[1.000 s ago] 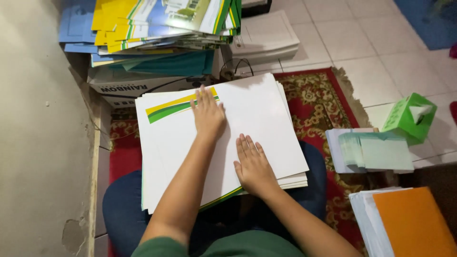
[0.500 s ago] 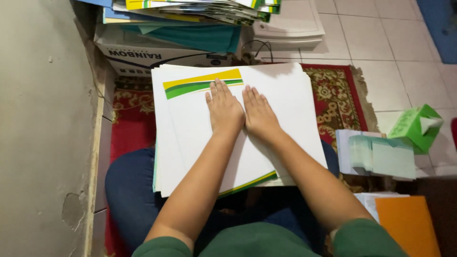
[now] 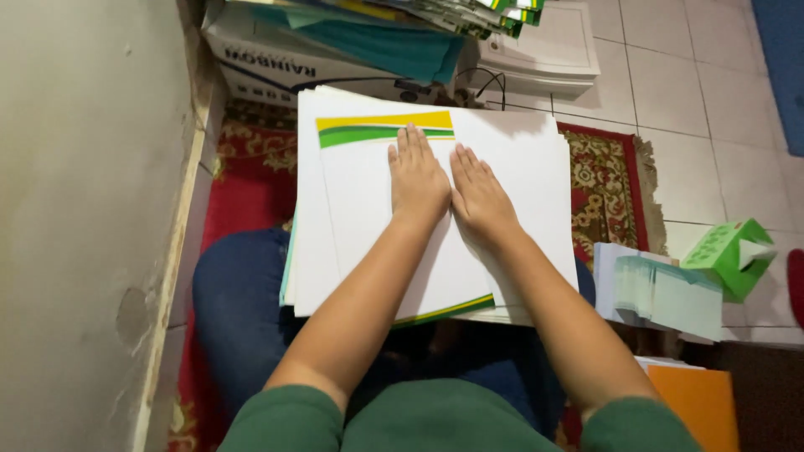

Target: Folding printed sheets of paper into brochures by hand and smoothing the creases.

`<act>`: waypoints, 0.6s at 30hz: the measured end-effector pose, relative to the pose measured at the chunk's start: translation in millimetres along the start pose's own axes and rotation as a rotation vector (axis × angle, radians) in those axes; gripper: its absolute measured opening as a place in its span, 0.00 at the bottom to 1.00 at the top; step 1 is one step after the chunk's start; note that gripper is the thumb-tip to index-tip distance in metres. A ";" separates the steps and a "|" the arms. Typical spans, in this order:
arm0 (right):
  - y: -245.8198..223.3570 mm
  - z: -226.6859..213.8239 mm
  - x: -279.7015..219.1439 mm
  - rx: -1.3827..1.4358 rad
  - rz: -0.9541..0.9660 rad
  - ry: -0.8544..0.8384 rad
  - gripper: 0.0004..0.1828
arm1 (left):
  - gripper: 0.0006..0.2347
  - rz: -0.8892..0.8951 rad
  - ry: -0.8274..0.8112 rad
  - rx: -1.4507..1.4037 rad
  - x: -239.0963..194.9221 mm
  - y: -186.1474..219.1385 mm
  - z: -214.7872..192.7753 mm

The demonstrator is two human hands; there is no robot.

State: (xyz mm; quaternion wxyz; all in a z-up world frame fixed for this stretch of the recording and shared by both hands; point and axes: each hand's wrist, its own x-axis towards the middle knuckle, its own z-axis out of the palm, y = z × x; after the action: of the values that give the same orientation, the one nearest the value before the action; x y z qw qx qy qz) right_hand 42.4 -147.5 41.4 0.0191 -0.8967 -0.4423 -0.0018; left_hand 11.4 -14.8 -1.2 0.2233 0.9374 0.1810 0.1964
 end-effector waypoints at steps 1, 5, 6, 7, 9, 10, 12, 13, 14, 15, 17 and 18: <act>-6.8 -3.6 -18.9 -0.005 -0.011 -0.007 0.35 | 0.27 -0.012 0.004 -0.004 -2.4 1.5 -3.0; -17.1 -5.9 -64.8 0.017 0.022 -0.084 0.36 | 0.27 -0.033 -0.039 -0.022 -3.0 3.2 -13.4; -14.8 -2.9 -69.5 0.005 0.012 -0.099 0.36 | 0.27 -0.043 -0.058 -0.032 -2.3 3.0 -14.0; -9.5 -2.7 -64.9 -0.001 0.013 -0.100 0.36 | 0.27 -0.042 -0.057 -0.038 -2.2 5.6 -13.1; -2.3 3.4 -50.7 -0.036 -0.023 -0.087 0.37 | 0.28 -0.058 -0.090 -0.022 0.1 3.4 -10.4; 3.3 5.9 -35.5 -0.032 -0.025 -0.087 0.37 | 0.28 -0.059 -0.090 -0.017 -0.5 3.5 -10.9; 15.9 10.7 -2.3 -0.047 -0.067 -0.050 0.35 | 0.31 -0.057 -0.078 -0.058 0.6 3.7 -11.2; 17.4 8.0 16.4 -0.045 -0.073 -0.050 0.35 | 0.31 -0.062 -0.076 -0.054 2.2 3.3 -13.7; 19.3 5.5 34.2 -0.036 -0.080 -0.042 0.36 | 0.34 -0.072 -0.114 -0.068 3.2 3.5 -15.6; 21.2 2.7 51.9 -0.027 -0.087 -0.035 0.37 | 0.37 -0.082 -0.151 -0.083 4.2 4.2 -17.7; 24.9 2.4 74.4 -0.026 -0.102 -0.023 0.37 | 0.39 -0.100 -0.229 -0.075 8.2 4.6 -23.9; 25.9 1.1 84.2 -0.028 -0.111 -0.011 0.37 | 0.41 -0.114 -0.308 -0.069 9.4 5.4 -28.4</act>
State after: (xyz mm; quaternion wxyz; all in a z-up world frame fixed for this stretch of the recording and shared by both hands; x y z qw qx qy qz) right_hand 114.2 -96.4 41.2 0.0042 -0.8708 -0.4915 -0.0042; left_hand 8.1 -5.4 27.5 0.2911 0.9365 0.1905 0.0435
